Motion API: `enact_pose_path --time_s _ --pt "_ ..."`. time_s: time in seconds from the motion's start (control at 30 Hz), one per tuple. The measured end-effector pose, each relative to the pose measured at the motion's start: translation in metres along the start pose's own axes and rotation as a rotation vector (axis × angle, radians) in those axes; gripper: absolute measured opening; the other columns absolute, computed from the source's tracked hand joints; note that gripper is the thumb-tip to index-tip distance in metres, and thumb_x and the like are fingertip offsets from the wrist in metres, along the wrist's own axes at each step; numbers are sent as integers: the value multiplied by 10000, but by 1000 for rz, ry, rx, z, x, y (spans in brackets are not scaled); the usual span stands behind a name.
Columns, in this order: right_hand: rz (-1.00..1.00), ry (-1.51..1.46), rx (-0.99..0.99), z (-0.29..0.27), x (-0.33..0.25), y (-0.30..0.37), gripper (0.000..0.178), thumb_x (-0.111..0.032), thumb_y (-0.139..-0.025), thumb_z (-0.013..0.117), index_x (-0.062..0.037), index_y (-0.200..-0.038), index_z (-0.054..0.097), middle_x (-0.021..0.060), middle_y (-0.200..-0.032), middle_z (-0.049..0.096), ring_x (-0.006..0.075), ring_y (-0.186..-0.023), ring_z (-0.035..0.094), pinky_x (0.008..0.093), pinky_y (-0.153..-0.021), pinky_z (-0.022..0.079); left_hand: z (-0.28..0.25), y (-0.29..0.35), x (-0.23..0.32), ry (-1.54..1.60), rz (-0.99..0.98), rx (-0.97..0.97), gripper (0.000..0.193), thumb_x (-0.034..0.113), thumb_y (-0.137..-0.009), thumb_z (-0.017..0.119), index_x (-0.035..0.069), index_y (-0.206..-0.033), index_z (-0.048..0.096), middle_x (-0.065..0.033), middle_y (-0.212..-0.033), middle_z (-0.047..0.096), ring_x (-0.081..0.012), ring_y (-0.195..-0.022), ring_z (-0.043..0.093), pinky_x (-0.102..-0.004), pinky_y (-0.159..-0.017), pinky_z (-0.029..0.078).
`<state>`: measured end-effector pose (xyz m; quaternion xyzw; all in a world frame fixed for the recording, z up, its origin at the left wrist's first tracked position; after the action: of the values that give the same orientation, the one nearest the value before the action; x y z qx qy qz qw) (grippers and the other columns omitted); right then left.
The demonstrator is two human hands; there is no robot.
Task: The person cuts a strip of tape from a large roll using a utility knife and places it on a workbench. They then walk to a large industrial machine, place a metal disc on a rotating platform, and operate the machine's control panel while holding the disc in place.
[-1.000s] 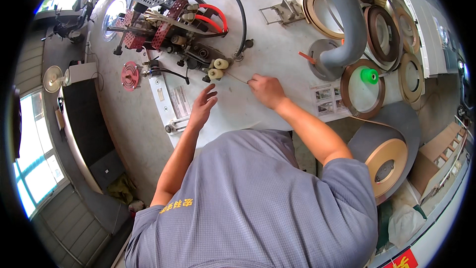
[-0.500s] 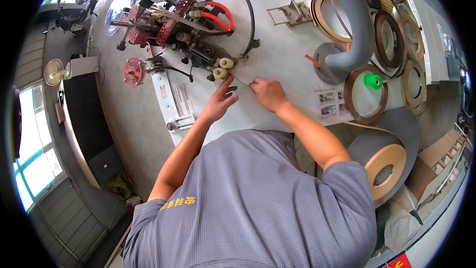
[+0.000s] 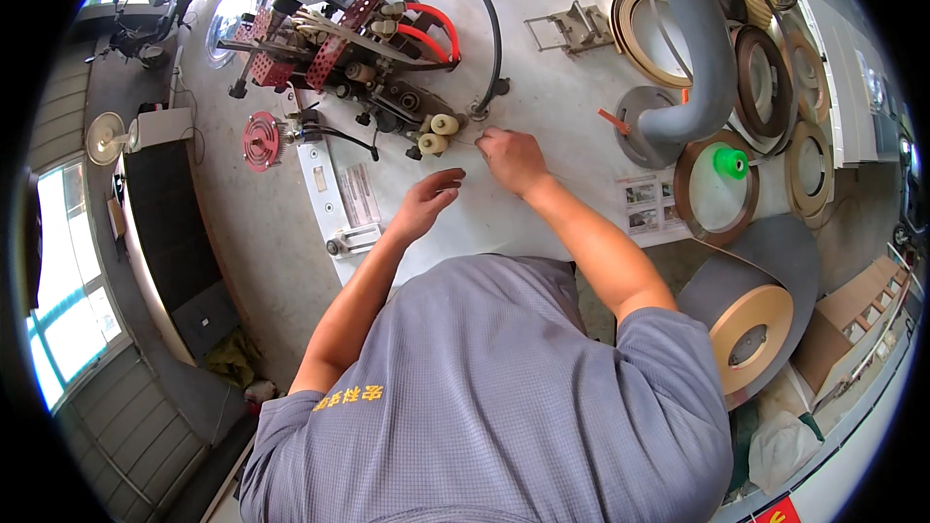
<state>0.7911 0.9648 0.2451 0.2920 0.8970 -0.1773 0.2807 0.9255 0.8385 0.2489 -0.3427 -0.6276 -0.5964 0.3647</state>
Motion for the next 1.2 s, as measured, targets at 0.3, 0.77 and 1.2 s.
enact_pose_path --time_s 0.3,0.77,1.2 --pt "9 17 -20 6 -7 1 70 -79 -755 545 -76 -726 609 89 -777 581 304 -700 625 410 -613 513 -32 10 -51 191 -188 153 260 147 -962 498 -7 -1142 605 -89 -975 683 -136 -832 650 -270 -763 514" --pt "35 0 -63 18 -14 -2 118 -121 -830 554 -54 -757 618 116 -793 614 319 -703 637 425 -629 521 -41 -2 -49 192 -277 194 223 161 -937 460 19 -1001 619 -84 -808 700 -136 -614 656 -246 -507 479" --pt "63 33 -95 -18 -14 6 94 -146 -836 583 -61 -823 621 94 -813 606 293 -763 632 403 -634 519 -43 -1 -51 197 -295 173 213 160 -943 463 38 -1008 625 -88 -825 704 -137 -632 661 -246 -512 483"
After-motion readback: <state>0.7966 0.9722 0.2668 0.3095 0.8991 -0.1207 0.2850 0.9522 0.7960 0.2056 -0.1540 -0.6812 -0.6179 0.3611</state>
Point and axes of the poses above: each hand's wrist, its own y-axis away from the middle knuckle, its own z-axis out of the palm, x = y × z, the point moved 5 cm from there along -y, towards the middle knuckle
